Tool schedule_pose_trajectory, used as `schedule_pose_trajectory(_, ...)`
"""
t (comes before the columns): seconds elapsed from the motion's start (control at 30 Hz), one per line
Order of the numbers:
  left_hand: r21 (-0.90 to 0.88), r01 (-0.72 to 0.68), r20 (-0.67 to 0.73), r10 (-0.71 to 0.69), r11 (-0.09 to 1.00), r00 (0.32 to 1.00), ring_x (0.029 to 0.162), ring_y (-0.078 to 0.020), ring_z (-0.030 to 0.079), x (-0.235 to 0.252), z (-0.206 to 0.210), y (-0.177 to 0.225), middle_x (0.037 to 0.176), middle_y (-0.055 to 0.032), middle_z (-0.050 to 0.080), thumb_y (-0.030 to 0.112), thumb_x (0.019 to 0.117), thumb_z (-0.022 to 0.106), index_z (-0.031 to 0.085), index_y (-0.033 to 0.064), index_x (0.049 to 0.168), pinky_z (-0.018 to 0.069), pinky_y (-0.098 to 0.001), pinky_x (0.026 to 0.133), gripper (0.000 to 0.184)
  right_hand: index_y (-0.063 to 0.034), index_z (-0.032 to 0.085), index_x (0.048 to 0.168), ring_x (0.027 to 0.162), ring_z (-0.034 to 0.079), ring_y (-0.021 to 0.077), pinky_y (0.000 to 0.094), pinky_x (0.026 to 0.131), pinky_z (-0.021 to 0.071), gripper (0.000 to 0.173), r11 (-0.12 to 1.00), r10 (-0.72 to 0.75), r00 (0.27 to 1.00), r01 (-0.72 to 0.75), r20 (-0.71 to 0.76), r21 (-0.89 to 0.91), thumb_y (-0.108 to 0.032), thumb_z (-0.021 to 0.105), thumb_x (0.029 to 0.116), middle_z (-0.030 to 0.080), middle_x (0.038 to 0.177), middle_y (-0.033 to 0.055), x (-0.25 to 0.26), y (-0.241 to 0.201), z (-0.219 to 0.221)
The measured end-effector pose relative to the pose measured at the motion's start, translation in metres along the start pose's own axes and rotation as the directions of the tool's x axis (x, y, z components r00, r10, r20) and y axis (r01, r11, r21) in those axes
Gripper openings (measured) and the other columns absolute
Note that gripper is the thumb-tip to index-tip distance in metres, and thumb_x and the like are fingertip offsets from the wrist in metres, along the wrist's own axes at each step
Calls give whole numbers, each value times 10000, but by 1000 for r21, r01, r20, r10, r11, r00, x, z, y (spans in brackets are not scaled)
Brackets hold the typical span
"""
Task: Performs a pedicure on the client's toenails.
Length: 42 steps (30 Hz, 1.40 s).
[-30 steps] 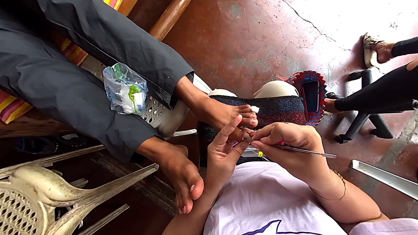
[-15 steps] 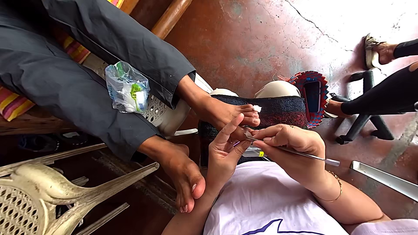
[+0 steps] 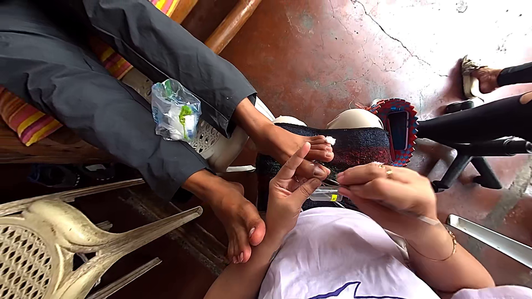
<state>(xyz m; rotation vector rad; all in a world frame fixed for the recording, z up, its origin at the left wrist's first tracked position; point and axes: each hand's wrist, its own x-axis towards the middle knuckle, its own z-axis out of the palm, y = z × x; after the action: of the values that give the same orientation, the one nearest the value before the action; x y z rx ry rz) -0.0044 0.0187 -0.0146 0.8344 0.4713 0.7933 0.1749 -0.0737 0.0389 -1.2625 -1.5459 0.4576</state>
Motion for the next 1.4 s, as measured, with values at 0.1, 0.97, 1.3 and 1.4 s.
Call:
schedule_pose_trajectory(0.1,10,-7,-16,7,1000,1000,1070,-135,687,0,1,0,1180,-55,716,-20,910,698,608,175,1426,557,-298,983,559,-43,644,946,857,700,68,207,733,603,60,917,97,995,-95,15,387,-40,703,957,725,980,52,26,-3,14)
schedule_pose_trajectory(0.97,116,-59,15,58,991,998,1060,-149,692,-1,0,-5,1171,-70,713,-71,918,664,584,166,1444,560,-314,984,582,-12,609,879,993,718,133,222,836,590,105,998,58,998,-59,-28,-18,-13,681,956,737,986,130,-3,3,18)
schedule_pose_trajectory(1.3,130,-66,21,64,989,998,1070,-163,694,0,-2,-6,1176,-71,714,-46,920,681,590,182,1439,565,-325,985,575,-34,661,881,960,737,143,270,830,623,81,947,208,976,-183,-70,264,-7,721,928,754,983,83,-4,11,19)
schedule_pose_trajectory(1.4,131,-58,22,56,990,998,1067,-164,690,0,-2,-6,1174,-76,710,-53,919,676,583,184,1447,564,-327,985,585,-100,681,869,883,742,127,267,777,628,110,796,387,921,-309,-45,521,-47,775,893,761,962,46,-4,19,18)
